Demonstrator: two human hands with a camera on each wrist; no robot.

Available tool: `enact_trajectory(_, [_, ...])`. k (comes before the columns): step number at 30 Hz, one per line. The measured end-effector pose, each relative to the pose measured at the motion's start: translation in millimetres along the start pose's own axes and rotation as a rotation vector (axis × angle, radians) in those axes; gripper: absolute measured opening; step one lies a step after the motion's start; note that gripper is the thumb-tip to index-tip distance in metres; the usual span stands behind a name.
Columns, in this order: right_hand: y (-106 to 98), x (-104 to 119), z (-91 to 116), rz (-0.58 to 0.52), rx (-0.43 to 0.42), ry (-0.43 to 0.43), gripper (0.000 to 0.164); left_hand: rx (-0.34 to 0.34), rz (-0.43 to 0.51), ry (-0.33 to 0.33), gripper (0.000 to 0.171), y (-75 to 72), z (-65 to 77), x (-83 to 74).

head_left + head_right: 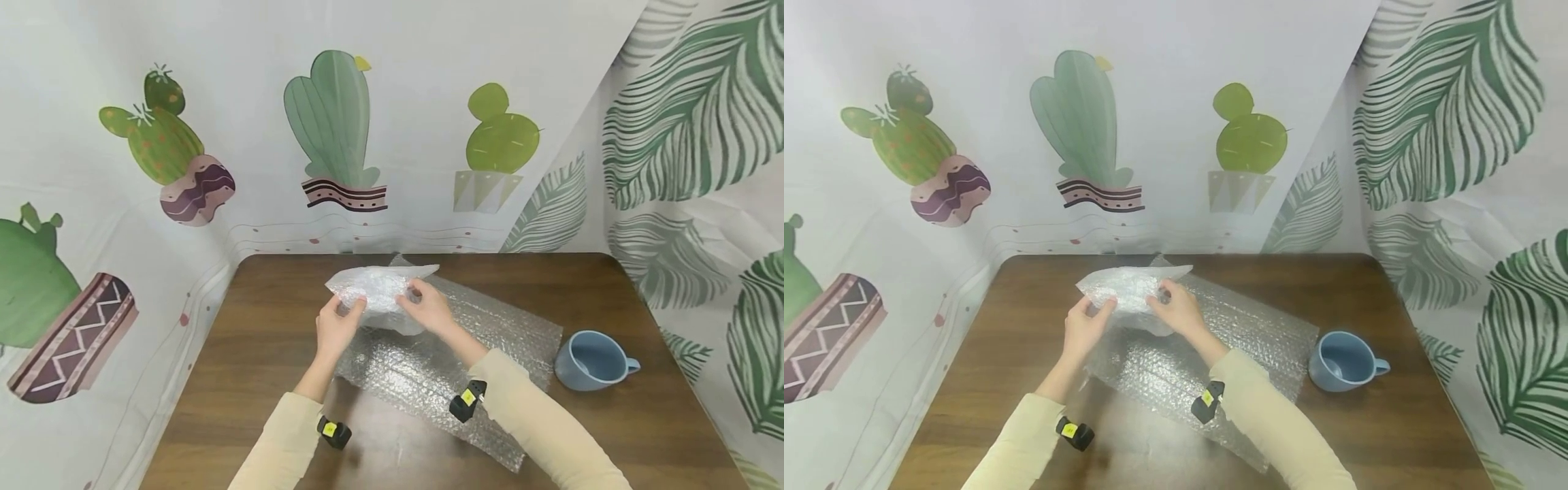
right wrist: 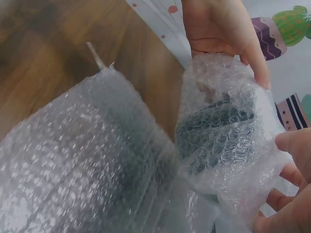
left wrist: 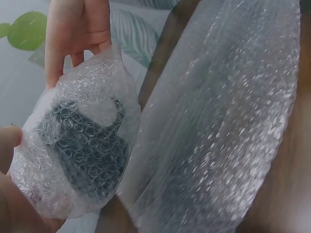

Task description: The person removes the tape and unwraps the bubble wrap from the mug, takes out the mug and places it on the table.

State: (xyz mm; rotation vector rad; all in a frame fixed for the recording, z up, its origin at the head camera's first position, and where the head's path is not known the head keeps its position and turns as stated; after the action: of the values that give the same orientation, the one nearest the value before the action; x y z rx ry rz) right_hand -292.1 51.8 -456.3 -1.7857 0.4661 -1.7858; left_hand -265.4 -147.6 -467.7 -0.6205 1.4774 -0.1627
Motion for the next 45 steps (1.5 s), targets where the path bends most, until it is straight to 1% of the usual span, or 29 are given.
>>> enact_trajectory(5, [-10, -14, 7, 0.000, -0.013, -0.009, 0.031, 0.016, 0.003, 0.020, 0.030, 18.0, 5.8, -1.8])
enact_trajectory(8, [-16, -22, 12, 0.002, -0.012, -0.003, 0.031, 0.047, 0.010, 0.035, 0.032, 30.0, 8.4, -1.4])
enact_trajectory(11, [-21, -31, 18, 0.020, -0.016, 0.010, 0.031, 0.083, 0.010, 0.035, 0.034, 41.7, 12.2, 0.0])
enact_trajectory(14, [-27, -37, 23, 0.035, -0.030, 0.011, 0.030, 0.101, 0.006, 0.037, 0.033, 50.5, 17.3, -0.4])
enact_trajectory(17, [-31, -43, 27, 0.042, -0.039, 0.002, 0.027, 0.115, 0.012, 0.051, 0.032, 56.8, 22.9, -4.0])
enact_trajectory(20, [-35, -49, 31, 0.057, -0.053, 0.002, 0.026, 0.133, 0.020, 0.048, 0.037, 63.7, 27.7, -5.2])
enact_trajectory(23, [-40, -53, 36, 0.079, -0.061, -0.004, 0.026, 0.157, 0.031, 0.035, 0.050, 70.2, 32.9, -4.6])
enact_trajectory(25, [-43, -55, 39, 0.091, -0.063, -0.002, 0.027, 0.153, 0.023, 0.035, 0.056, 73.3, 35.4, -3.7])
enact_trajectory(27, [-45, -58, 41, 0.107, -0.059, 0.003, 0.029, 0.148, 0.020, 0.044, 0.057, 75.5, 37.8, -4.2])
enact_trajectory(29, [-47, -61, 43, 0.121, -0.060, 0.010, 0.029, 0.137, 0.012, 0.058, 0.051, 77.0, 39.5, -5.4])
enact_trajectory(33, [-49, -64, 45, 0.138, -0.064, 0.010, 0.029, 0.135, 0.012, 0.075, 0.042, 79.8, 42.2, -6.4])
enact_trajectory(39, [-52, -66, 48, 0.139, -0.069, -0.001, 0.028, 0.144, 0.009, 0.083, 0.043, 84.8, 43.7, -4.3])
enact_trajectory(43, [-52, -68, 49, 0.137, -0.066, -0.007, 0.027, 0.144, 0.010, 0.102, 0.039, 87.0, 44.1, -4.2])
enact_trajectory(45, [-52, -69, 50, 0.132, -0.064, -0.010, 0.026, 0.143, 0.015, 0.112, 0.041, 87.2, 44.5, -4.1])
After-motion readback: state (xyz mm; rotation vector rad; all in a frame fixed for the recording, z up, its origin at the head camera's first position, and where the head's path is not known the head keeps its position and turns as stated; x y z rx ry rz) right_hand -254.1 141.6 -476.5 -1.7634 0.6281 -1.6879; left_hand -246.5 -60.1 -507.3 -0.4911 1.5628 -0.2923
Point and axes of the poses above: each hand's wrist, its own z-axis away from the middle knuckle, its own y-axis out of the palm, x = y × z, the point moved 8 cm from there along -z, towards the middle knuckle, and after that the axes turned 1 degree about y, right-handed, at the moved point
